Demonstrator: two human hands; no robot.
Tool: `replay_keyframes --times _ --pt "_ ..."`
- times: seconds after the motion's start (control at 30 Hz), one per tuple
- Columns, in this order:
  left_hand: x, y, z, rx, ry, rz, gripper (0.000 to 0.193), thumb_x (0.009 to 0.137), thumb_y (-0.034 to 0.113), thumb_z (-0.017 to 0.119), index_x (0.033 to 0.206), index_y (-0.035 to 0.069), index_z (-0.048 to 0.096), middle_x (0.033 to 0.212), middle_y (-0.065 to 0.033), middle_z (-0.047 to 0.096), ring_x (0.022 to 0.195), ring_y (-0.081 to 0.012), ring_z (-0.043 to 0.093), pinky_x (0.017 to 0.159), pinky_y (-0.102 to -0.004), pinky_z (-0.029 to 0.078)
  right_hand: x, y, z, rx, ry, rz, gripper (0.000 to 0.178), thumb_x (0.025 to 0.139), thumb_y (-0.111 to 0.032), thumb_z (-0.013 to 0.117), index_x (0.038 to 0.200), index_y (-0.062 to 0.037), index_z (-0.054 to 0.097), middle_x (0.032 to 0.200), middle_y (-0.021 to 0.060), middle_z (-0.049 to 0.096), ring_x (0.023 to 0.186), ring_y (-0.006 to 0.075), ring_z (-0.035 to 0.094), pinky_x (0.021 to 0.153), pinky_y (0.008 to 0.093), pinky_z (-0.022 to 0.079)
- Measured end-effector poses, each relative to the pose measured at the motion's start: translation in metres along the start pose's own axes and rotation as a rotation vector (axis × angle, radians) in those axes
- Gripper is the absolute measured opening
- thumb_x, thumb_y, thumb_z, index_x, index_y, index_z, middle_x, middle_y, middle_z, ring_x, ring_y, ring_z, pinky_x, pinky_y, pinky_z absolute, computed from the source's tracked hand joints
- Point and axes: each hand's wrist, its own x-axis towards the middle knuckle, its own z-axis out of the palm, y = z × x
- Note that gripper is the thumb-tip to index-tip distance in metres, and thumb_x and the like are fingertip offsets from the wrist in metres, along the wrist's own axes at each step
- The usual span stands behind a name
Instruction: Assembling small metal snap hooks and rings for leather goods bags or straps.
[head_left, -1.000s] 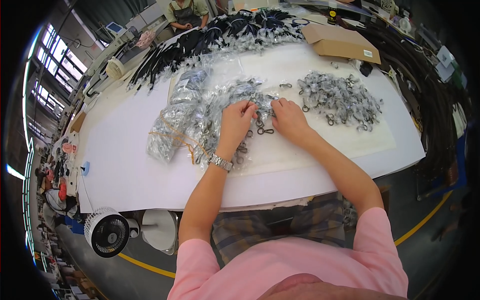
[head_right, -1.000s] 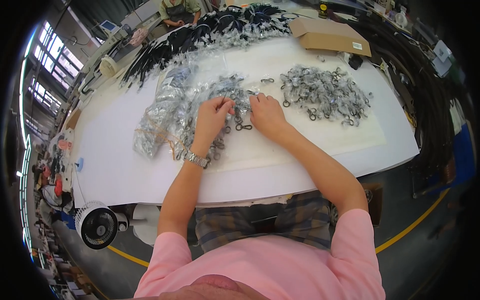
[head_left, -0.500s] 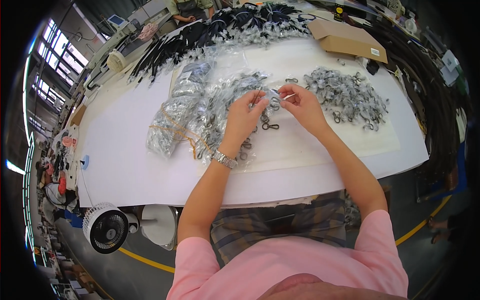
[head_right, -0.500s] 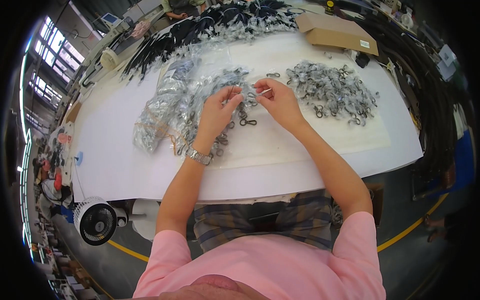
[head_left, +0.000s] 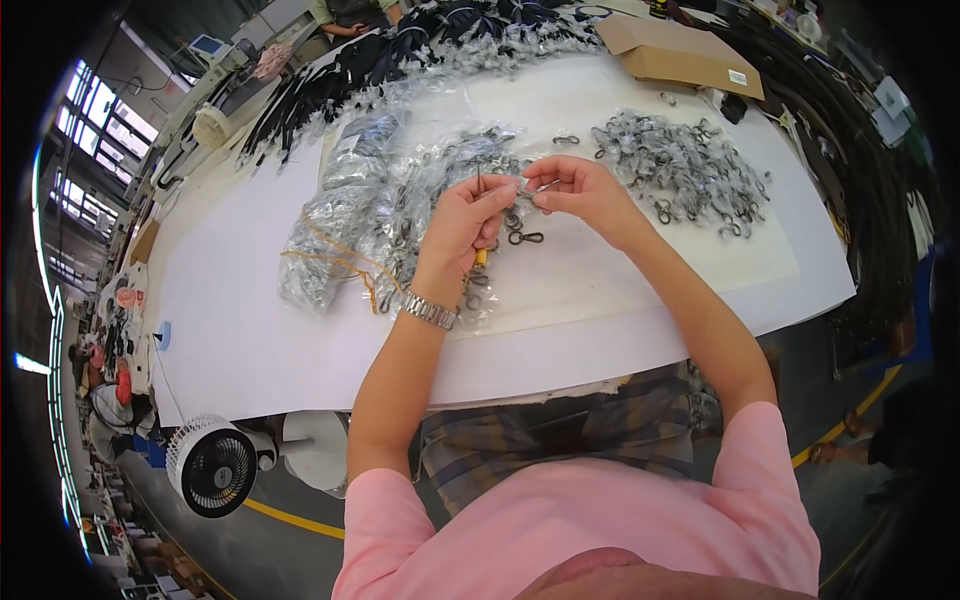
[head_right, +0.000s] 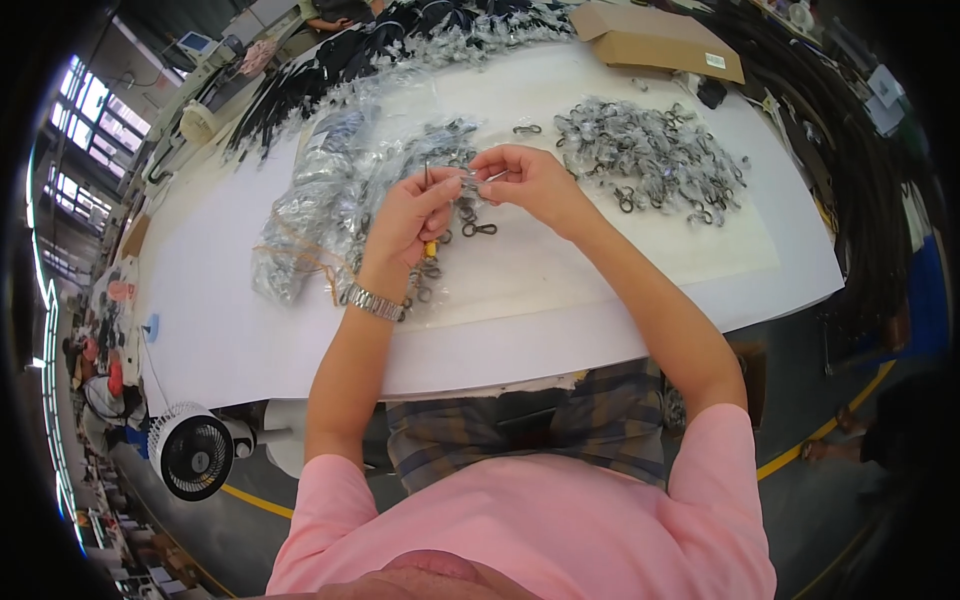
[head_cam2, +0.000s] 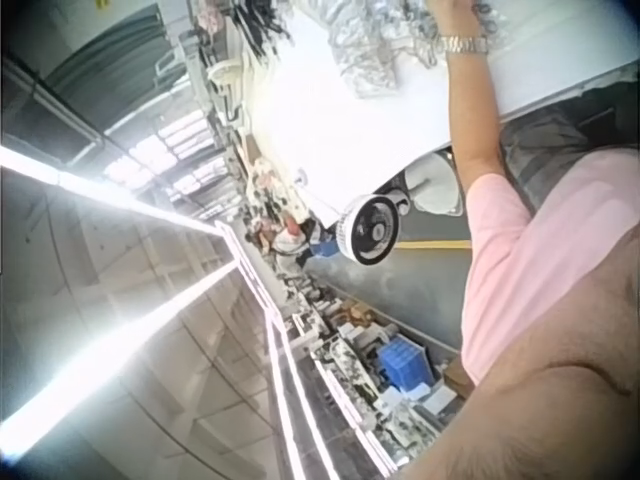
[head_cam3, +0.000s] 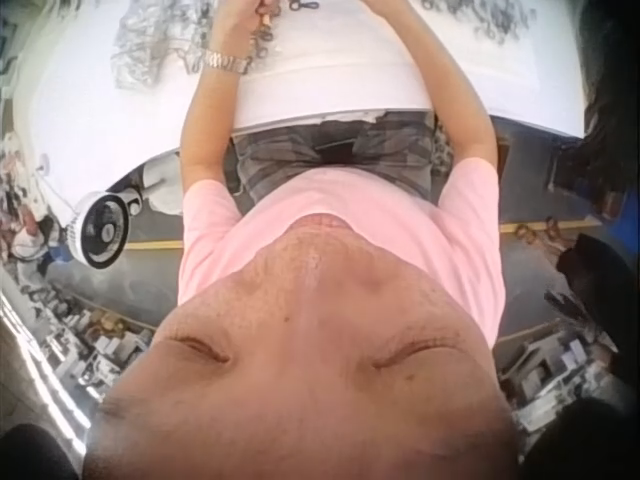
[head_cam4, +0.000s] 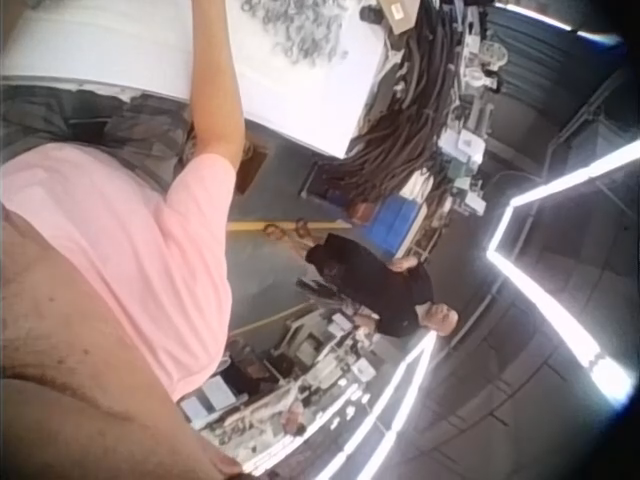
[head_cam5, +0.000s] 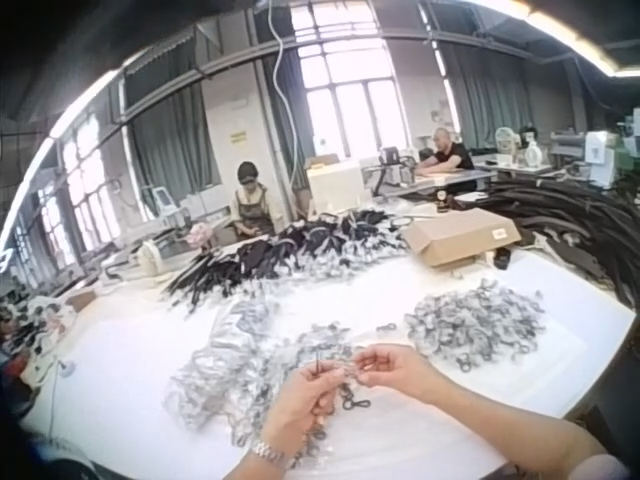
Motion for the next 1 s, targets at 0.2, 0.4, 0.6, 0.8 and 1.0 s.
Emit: replay_keyframes --times 0.2,0.4,0.6,0.8,1.0 --pt "-0.009 0.002 0.01 0.097 0.117 0.152 0.018 0.094 0.015 0.075 0.105 0.003 0.067 0.073 0.0057 0.055 0.051 -0.0012 0.041 0.043 -0.0191 0.026 -0.002 0.003 -0.002 0.249 0.027 0.362 0.026 0.097 -0.016 0.07 0.119 -0.0027 0.067 0.103 0.0047 0.072 0.088 0.0108 0.068 0.082 0.0292 0.058" --pt "-0.01 0.008 0.028 0.18 0.117 0.246 0.013 0.095 0.012 0.072 0.103 0.003 0.066 0.082 0.0039 0.06 0.052 -0.0008 0.042 0.044 -0.0192 0.028 -0.008 0.014 -0.021 0.51 -0.003 0.375 0.014 0.101 -0.02 0.067 0.108 -0.0073 0.067 0.096 0.003 0.073 0.079 0.0107 0.068 0.075 0.0286 0.058" --pt "-0.013 0.005 0.017 0.386 0.188 0.297 0.009 0.096 0.011 0.068 0.101 0.004 0.065 0.08 0.0048 0.059 0.051 0.0001 0.041 0.043 -0.0181 0.027 0.005 0.018 -0.003 0.515 -0.093 0.543 0.024 0.102 -0.031 0.067 0.097 -0.0073 0.071 0.084 0.0011 0.072 0.071 0.0111 0.067 0.069 0.0277 0.057" --pt "-0.013 0.008 0.032 0.403 0.112 0.23 0.007 0.096 0.01 0.067 0.099 0.004 0.066 0.08 0.0038 0.061 0.052 -0.0002 0.043 0.045 -0.0185 0.031 -0.002 0.014 0.0 0.334 0.152 0.296 0.022 0.101 -0.027 0.066 0.094 -0.0071 0.07 0.082 0.002 0.07 0.069 0.0101 0.064 0.066 0.0262 0.055" --pt "-0.013 0.002 0.026 0.448 0.203 0.203 0.011 0.098 0.012 0.067 0.101 0.002 0.067 0.077 -0.0012 0.067 0.05 -0.0008 0.043 0.044 -0.0179 0.031 0.006 0.021 0.003 0.305 0.245 0.181 0.016 0.097 -0.018 0.068 0.094 -0.0032 0.072 0.081 0.0033 0.071 0.067 0.0103 0.064 0.065 0.0256 0.055"
